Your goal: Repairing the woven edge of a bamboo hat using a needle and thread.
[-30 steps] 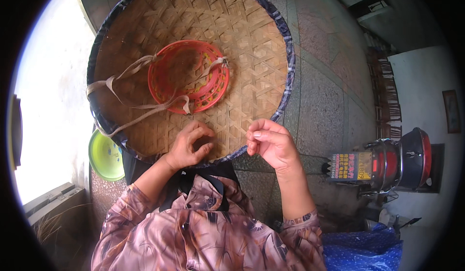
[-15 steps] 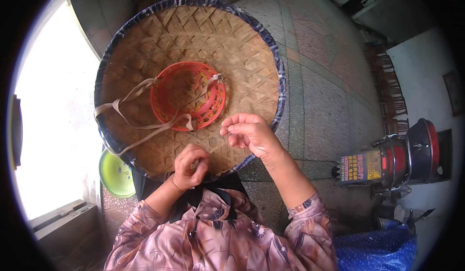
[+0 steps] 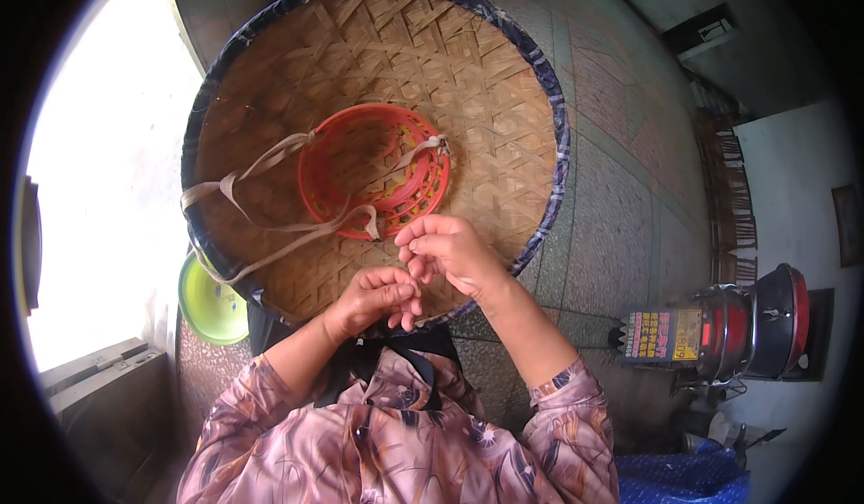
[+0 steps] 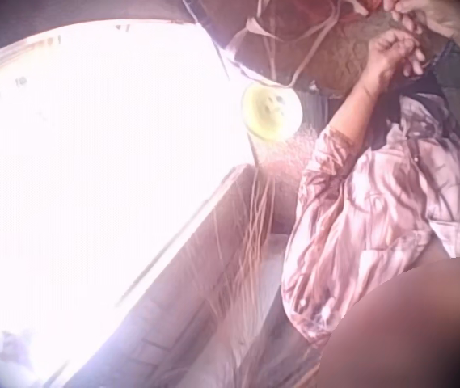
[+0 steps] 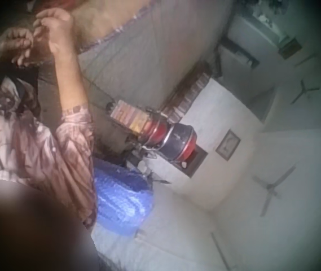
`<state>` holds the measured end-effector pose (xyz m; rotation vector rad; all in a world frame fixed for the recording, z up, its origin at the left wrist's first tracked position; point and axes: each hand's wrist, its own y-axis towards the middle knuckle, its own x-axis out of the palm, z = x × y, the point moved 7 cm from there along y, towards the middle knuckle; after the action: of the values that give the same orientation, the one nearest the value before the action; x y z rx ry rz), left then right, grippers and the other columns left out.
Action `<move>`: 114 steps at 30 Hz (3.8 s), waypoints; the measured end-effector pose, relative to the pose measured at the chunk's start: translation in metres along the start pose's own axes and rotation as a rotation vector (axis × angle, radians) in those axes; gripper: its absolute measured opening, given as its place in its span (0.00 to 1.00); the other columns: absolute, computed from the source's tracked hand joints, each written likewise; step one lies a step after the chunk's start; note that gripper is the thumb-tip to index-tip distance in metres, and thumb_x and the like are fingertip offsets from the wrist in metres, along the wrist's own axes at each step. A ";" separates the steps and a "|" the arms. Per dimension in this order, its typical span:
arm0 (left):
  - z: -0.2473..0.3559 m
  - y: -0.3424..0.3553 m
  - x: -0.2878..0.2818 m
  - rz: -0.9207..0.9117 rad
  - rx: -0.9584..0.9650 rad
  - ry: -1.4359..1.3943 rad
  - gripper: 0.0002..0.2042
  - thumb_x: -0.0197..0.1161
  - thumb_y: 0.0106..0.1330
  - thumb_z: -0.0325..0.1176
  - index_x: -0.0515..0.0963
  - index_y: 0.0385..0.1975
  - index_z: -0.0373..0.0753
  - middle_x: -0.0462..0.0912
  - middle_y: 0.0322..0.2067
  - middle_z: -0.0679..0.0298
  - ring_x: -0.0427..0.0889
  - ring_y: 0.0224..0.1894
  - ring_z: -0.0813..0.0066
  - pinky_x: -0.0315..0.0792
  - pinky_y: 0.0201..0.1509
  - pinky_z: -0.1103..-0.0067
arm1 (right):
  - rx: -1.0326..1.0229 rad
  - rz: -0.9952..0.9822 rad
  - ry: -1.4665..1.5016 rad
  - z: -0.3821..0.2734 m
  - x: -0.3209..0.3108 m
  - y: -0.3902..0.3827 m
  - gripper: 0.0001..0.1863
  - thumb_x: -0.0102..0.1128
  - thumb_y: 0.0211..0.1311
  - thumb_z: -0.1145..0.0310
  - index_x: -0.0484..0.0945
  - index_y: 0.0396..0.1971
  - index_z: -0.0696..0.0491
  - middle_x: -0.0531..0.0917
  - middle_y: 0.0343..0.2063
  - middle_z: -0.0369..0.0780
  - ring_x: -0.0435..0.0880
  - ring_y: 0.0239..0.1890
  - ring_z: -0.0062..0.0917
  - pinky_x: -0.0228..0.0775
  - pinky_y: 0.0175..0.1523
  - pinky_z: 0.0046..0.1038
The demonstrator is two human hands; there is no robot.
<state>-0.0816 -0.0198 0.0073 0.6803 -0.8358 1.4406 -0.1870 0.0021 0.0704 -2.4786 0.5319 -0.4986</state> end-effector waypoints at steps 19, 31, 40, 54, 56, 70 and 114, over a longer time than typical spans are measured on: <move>-0.001 0.001 -0.018 0.152 -0.047 -0.061 0.10 0.57 0.66 0.34 0.76 0.38 0.34 0.83 0.33 0.56 0.84 0.28 0.69 0.71 0.22 0.84 | -0.191 0.134 -0.819 -0.012 0.005 -0.063 0.12 0.48 0.60 0.78 0.71 0.43 0.58 0.80 0.25 0.40 0.76 0.19 0.17 0.70 0.26 0.21; -0.005 0.000 -0.023 0.180 -0.143 -0.080 0.10 0.61 0.63 0.32 0.79 0.37 0.31 0.83 0.30 0.57 0.85 0.31 0.68 0.73 0.23 0.84 | -0.490 0.145 -1.220 -0.020 0.033 -0.068 0.05 0.58 0.52 0.77 0.79 0.30 0.57 0.76 0.27 0.44 0.78 0.30 0.37 0.70 0.35 0.31; -0.005 0.001 -0.022 0.158 -0.144 -0.072 0.10 0.60 0.63 0.33 0.78 0.37 0.32 0.83 0.30 0.58 0.85 0.31 0.69 0.73 0.24 0.84 | -0.506 0.188 -1.256 -0.022 0.031 -0.071 0.05 0.59 0.52 0.77 0.80 0.31 0.56 0.75 0.26 0.43 0.78 0.29 0.38 0.70 0.34 0.33; -0.004 0.001 -0.021 0.149 -0.137 -0.036 0.09 0.59 0.64 0.33 0.78 0.36 0.34 0.83 0.30 0.60 0.85 0.32 0.70 0.71 0.25 0.84 | -0.503 0.172 -1.165 -0.010 0.014 -0.064 0.06 0.57 0.52 0.78 0.80 0.31 0.57 0.75 0.25 0.44 0.78 0.29 0.36 0.70 0.34 0.31; -0.005 0.001 -0.022 0.142 -0.139 -0.037 0.09 0.59 0.64 0.34 0.78 0.37 0.34 0.83 0.31 0.60 0.85 0.32 0.72 0.71 0.26 0.85 | -0.500 0.169 -1.155 -0.008 0.013 -0.062 0.06 0.57 0.52 0.78 0.80 0.31 0.57 0.75 0.25 0.43 0.78 0.28 0.35 0.70 0.34 0.31; -0.007 0.002 -0.021 0.121 -0.133 -0.025 0.10 0.59 0.65 0.34 0.78 0.38 0.34 0.83 0.31 0.61 0.84 0.32 0.74 0.71 0.26 0.86 | -0.500 0.133 -1.077 -0.006 0.012 -0.061 0.07 0.57 0.51 0.80 0.80 0.31 0.57 0.76 0.24 0.42 0.78 0.27 0.31 0.69 0.32 0.27; -0.012 0.007 -0.013 -0.012 -0.031 -0.341 0.06 0.47 0.72 0.36 0.63 0.37 0.41 0.73 0.18 0.62 0.74 0.15 0.71 0.63 0.15 0.83 | -0.152 -0.182 0.215 0.038 -0.012 -0.036 0.06 0.61 0.55 0.75 0.79 0.31 0.62 0.75 0.27 0.37 0.72 0.22 0.18 0.59 0.24 0.17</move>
<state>-0.0875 -0.0171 -0.0105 0.9216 -1.1127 1.3158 -0.1704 0.0519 0.0584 -2.6490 0.4429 -0.8317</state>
